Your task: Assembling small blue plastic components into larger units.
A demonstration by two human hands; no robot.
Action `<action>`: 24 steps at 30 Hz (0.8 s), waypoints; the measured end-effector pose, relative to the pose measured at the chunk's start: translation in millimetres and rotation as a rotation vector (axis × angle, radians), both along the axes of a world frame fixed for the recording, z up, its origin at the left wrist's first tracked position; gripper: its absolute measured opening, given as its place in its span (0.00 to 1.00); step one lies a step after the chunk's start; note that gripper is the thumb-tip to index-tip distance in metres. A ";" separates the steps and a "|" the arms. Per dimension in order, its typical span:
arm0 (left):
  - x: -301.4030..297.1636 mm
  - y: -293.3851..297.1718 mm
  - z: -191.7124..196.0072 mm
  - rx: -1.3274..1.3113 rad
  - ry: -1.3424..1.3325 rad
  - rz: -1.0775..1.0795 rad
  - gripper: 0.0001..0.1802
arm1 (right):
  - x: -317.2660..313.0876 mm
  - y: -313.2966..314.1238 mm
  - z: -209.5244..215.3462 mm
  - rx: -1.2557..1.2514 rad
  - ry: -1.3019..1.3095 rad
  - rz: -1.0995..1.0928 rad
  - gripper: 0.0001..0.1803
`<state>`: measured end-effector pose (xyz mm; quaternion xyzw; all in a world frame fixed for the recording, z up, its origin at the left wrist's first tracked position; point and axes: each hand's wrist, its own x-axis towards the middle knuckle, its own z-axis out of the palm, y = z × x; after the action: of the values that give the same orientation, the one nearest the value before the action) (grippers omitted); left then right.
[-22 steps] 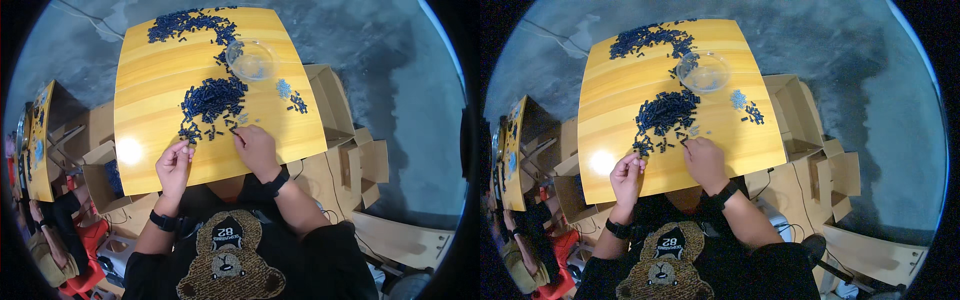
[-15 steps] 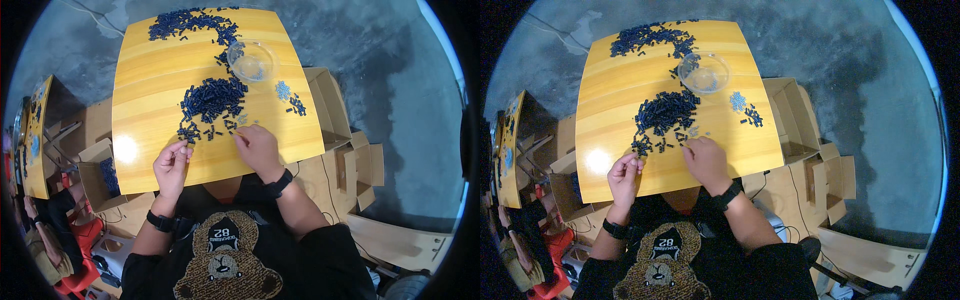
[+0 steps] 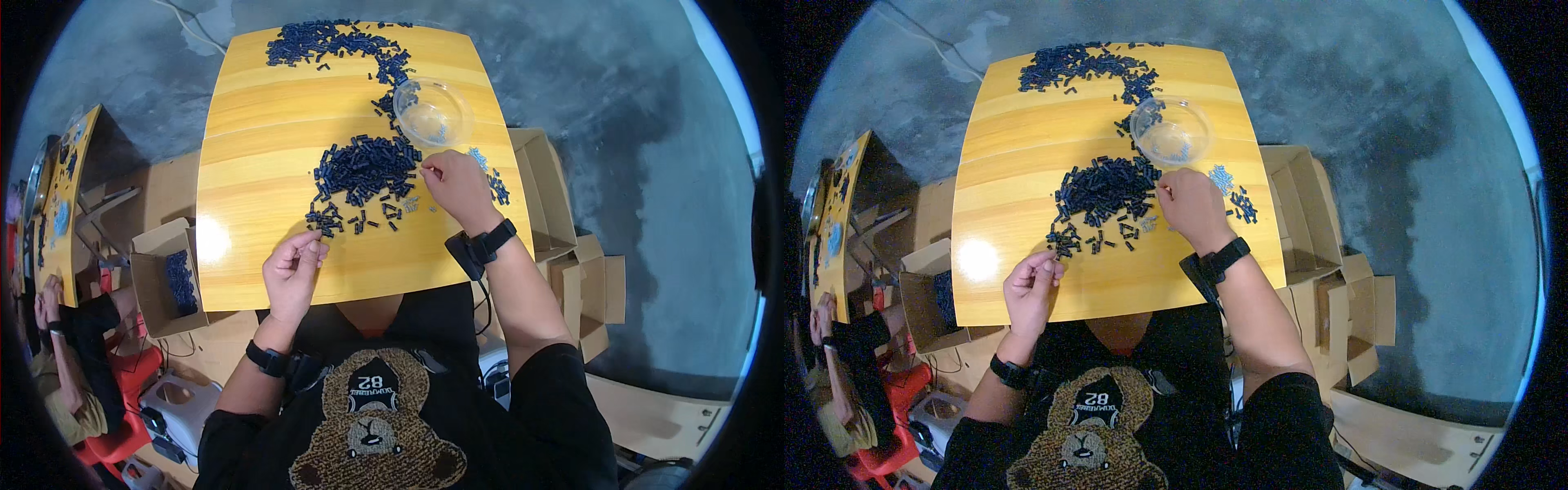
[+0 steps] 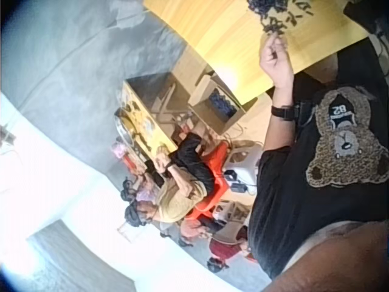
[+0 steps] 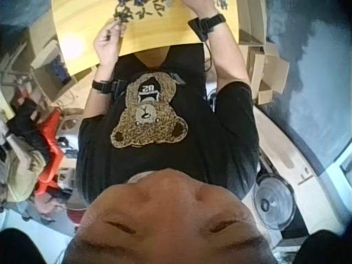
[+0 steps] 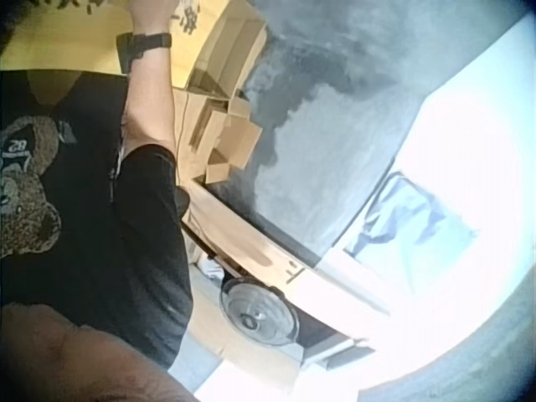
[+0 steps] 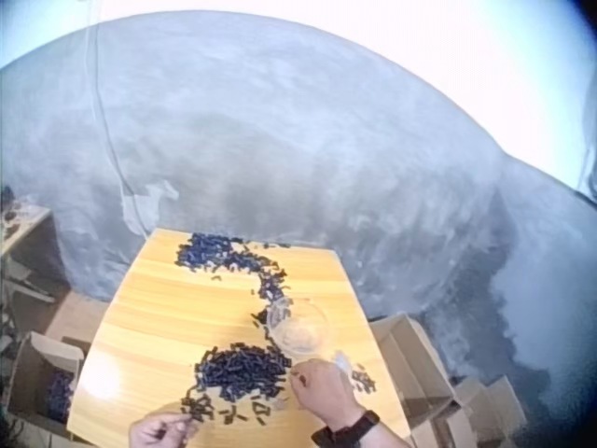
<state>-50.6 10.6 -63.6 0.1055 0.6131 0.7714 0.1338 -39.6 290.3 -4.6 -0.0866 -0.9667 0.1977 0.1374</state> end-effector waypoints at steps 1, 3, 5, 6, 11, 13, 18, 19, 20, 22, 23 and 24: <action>-0.1 -0.2 0.6 0.000 0.000 0.004 0.09 | -3.5 -0.6 -2.3 0.022 0.012 -0.020 0.07; -0.5 -0.5 1.4 -0.016 -0.014 0.001 0.09 | -7.5 -6.4 -6.2 0.035 0.020 -0.030 0.07; -0.4 -0.9 -0.4 -0.013 -0.008 0.002 0.09 | -11.5 -11.4 -8.5 0.048 0.026 -0.043 0.07; -0.4 -0.8 -0.7 -0.009 0.001 0.002 0.09 | -13.2 -13.3 -8.3 0.106 -0.016 -0.051 0.08; -2.4 -0.2 6.6 -0.044 -0.014 0.004 0.09 | -18.7 -15.7 -9.5 0.203 -0.084 -0.071 0.09; -2.4 -0.2 7.6 -0.049 -0.021 0.007 0.09 | -20.7 -16.7 -9.7 0.210 -0.138 -0.091 0.09; -2.0 -1.4 9.9 -0.041 -0.049 0.010 0.09 | -22.6 -18.3 -8.6 0.194 -0.152 -0.117 0.08; -1.8 -1.6 10.3 -0.042 -0.049 0.012 0.09 | -23.2 -18.6 -8.8 0.196 -0.166 -0.130 0.08; -1.6 -1.7 10.7 -0.048 -0.049 0.015 0.09 | -24.1 -19.0 -9.4 0.195 -0.166 -0.129 0.08; -1.2 -1.5 10.4 -0.053 -0.050 0.016 0.09 | -24.3 -18.5 -10.3 0.185 -0.154 -0.148 0.08; -1.2 -1.7 9.1 -0.055 -0.039 0.005 0.09 | -24.0 -18.1 -10.5 0.185 -0.154 -0.149 0.08; -1.3 -2.4 8.2 -0.058 -0.029 -0.005 0.09 | -24.1 -18.3 -11.0 0.178 -0.150 -0.152 0.08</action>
<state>-51.9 8.2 -55.5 0.0920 0.6327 0.7546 0.1475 -63.7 272.0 -15.5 -0.1617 -0.9786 0.0930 0.0864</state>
